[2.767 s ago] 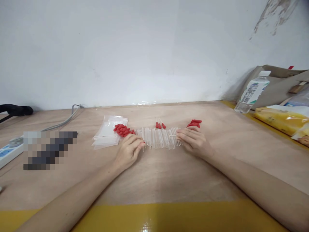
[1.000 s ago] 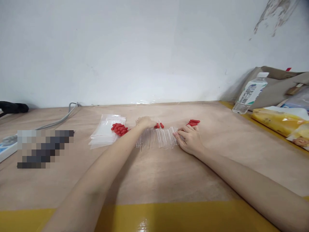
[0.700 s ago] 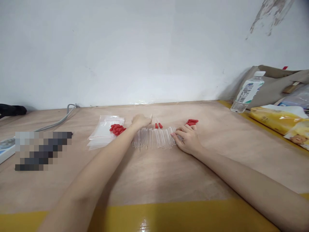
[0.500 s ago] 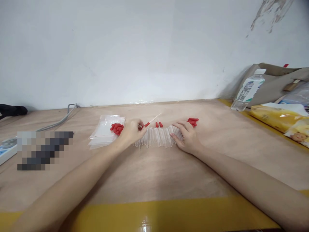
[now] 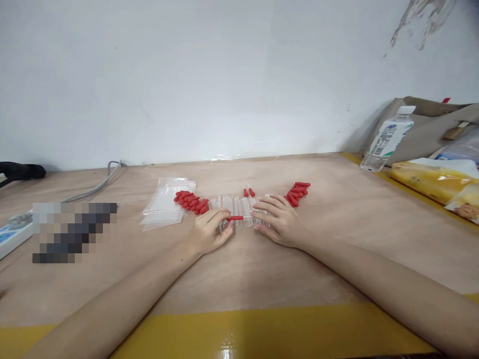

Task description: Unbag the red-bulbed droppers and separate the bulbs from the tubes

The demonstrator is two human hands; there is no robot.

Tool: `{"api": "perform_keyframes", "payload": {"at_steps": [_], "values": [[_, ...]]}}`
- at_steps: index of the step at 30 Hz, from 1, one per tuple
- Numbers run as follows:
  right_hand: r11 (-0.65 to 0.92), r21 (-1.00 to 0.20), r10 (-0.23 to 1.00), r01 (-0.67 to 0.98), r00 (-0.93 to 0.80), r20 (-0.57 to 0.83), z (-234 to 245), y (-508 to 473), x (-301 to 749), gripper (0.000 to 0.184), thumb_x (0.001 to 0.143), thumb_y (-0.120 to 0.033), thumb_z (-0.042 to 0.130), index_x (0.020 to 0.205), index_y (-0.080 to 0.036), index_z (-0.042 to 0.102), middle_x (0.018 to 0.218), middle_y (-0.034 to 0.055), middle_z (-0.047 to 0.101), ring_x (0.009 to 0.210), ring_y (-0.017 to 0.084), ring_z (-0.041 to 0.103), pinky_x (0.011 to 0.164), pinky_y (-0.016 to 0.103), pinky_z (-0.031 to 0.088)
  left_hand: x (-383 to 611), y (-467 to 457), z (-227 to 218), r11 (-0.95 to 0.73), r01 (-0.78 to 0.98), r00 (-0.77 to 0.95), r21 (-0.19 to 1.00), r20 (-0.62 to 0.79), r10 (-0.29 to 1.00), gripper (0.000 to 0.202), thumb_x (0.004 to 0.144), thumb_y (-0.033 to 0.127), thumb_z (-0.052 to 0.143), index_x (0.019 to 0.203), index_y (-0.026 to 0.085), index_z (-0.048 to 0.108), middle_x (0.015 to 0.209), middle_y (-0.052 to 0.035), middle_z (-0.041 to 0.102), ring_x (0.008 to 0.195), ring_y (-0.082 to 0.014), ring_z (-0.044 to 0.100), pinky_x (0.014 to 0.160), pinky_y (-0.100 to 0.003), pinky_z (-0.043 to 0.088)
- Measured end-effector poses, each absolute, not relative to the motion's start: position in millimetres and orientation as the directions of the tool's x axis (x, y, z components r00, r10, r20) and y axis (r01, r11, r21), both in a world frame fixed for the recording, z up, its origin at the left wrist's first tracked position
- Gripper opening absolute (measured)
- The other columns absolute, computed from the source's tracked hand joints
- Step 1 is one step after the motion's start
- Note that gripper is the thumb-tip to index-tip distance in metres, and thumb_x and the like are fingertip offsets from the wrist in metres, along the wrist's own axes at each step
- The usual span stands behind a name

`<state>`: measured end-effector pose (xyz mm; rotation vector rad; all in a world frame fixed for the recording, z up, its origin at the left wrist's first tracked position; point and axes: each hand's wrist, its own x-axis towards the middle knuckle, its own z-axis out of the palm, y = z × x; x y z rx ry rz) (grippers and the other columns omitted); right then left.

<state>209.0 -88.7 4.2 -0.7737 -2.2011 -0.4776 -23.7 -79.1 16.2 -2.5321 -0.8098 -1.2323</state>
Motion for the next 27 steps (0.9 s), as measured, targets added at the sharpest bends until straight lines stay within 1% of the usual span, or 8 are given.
{"api": "perform_keyframes", "payload": {"at_steps": [5, 8, 11, 13, 15, 20, 24, 27], "values": [[0.74, 0.069, 0.406, 0.669, -0.527, 0.747, 2, -87, 204, 0.015, 0.085, -0.022, 0.049, 0.092, -0.021, 0.063, 0.095, 0.0026, 0.067, 0.101, 0.019, 0.054, 0.094, 0.04, 0.036, -21, -80, 9, -0.86, 0.501, 0.51, 0.098, 0.769, 0.385, 0.009, 0.077, 0.019, 0.053, 0.086, 0.018, 0.056, 0.086, -0.0051, 0.065, 0.077, -0.0137, 0.061, 0.071, -0.025, 0.051], [0.754, 0.04, 0.407, 0.656, -0.513, 0.756, 2, -86, 203, 0.015, 0.085, -0.02, 0.048, 0.087, -0.019, 0.063, 0.093, 0.0032, 0.066, 0.1, 0.019, 0.054, 0.092, 0.039, 0.037, -17, -79, 10, -0.852, 0.511, 0.549, 0.113, 0.721, 0.424, 0.018, 0.078, 0.023, 0.055, 0.095, 0.017, 0.056, 0.091, -0.0073, 0.063, 0.082, -0.0168, 0.059, 0.075, -0.03, 0.049], [0.773, 0.029, 0.398, 0.634, -0.521, 0.755, 2, -87, 202, 0.015, 0.085, -0.02, 0.048, 0.088, -0.018, 0.063, 0.092, 0.0041, 0.066, 0.099, 0.019, 0.054, 0.09, 0.038, 0.039, -13, -77, 14, -0.843, 0.534, 0.602, 0.066, 0.67, 0.434, 0.03, 0.078, 0.03, 0.058, 0.105, 0.017, 0.056, 0.102, -0.0093, 0.061, 0.093, -0.0208, 0.056, 0.082, -0.036, 0.045], [0.788, 0.026, 0.392, 0.615, -0.533, 0.75, 3, -88, 201, 0.015, 0.085, -0.02, 0.048, 0.088, -0.018, 0.063, 0.091, 0.0043, 0.066, 0.098, 0.019, 0.054, 0.088, 0.037, 0.04, -10, -75, 15, -0.848, 0.529, 0.648, 0.018, 0.637, 0.418, 0.026, 0.081, 0.03, 0.055, 0.104, 0.018, 0.058, 0.102, -0.0079, 0.063, 0.096, -0.021, 0.056, 0.083, -0.036, 0.044], [0.798, 0.019, 0.388, 0.603, -0.537, 0.749, 3, -89, 200, 0.015, 0.085, -0.021, 0.048, 0.088, -0.018, 0.063, 0.09, 0.0042, 0.066, 0.096, 0.019, 0.055, 0.086, 0.036, 0.041, -9, -74, 16, -0.857, 0.515, 0.683, -0.02, 0.614, 0.395, 0.018, 0.084, 0.028, 0.051, 0.098, 0.019, 0.06, 0.095, -0.0055, 0.065, 0.094, -0.0195, 0.057, 0.082, -0.035, 0.044], [0.796, 0.018, 0.389, 0.606, -0.533, 0.751, 1, -89, 199, 0.017, 0.083, -0.026, 0.053, 0.095, -0.018, 0.062, 0.096, 0.0043, 0.066, 0.098, 0.019, 0.054, 0.085, 0.037, 0.042, -7, -74, 14, -0.872, 0.486, 0.675, -0.061, 0.659, 0.331, 0.013, 0.085, 0.023, 0.051, 0.089, 0.017, 0.061, 0.084, -0.0034, 0.068, 0.084, -0.0171, 0.06, 0.082, -0.034, 0.044], [0.815, 0.053, 0.33, 0.576, -0.538, 0.776, -5, -84, 199, 0.019, 0.083, -0.024, 0.053, 0.099, -0.017, 0.062, 0.097, 0.0035, 0.067, 0.101, 0.02, 0.055, 0.089, 0.038, 0.042, -5, -76, 13, -0.889, 0.455, 0.644, -0.05, 0.709, 0.289, 0.014, 0.083, 0.024, 0.054, 0.092, 0.016, 0.061, 0.087, -0.0049, 0.068, 0.086, -0.0178, 0.061, 0.081, -0.034, 0.048], [0.832, 0.072, 0.294, 0.55, -0.547, 0.784, -7, -84, 198, 0.018, 0.084, -0.019, 0.053, 0.098, -0.015, 0.062, 0.097, 0.0041, 0.068, 0.101, 0.02, 0.056, 0.09, 0.038, 0.043, -4, -76, 11, -0.901, 0.428, 0.637, -0.071, 0.731, 0.245, 0.017, 0.082, 0.023, 0.056, 0.097, 0.015, 0.06, 0.092, -0.0068, 0.068, 0.092, -0.0186, 0.061, 0.085, -0.035, 0.048]]}}
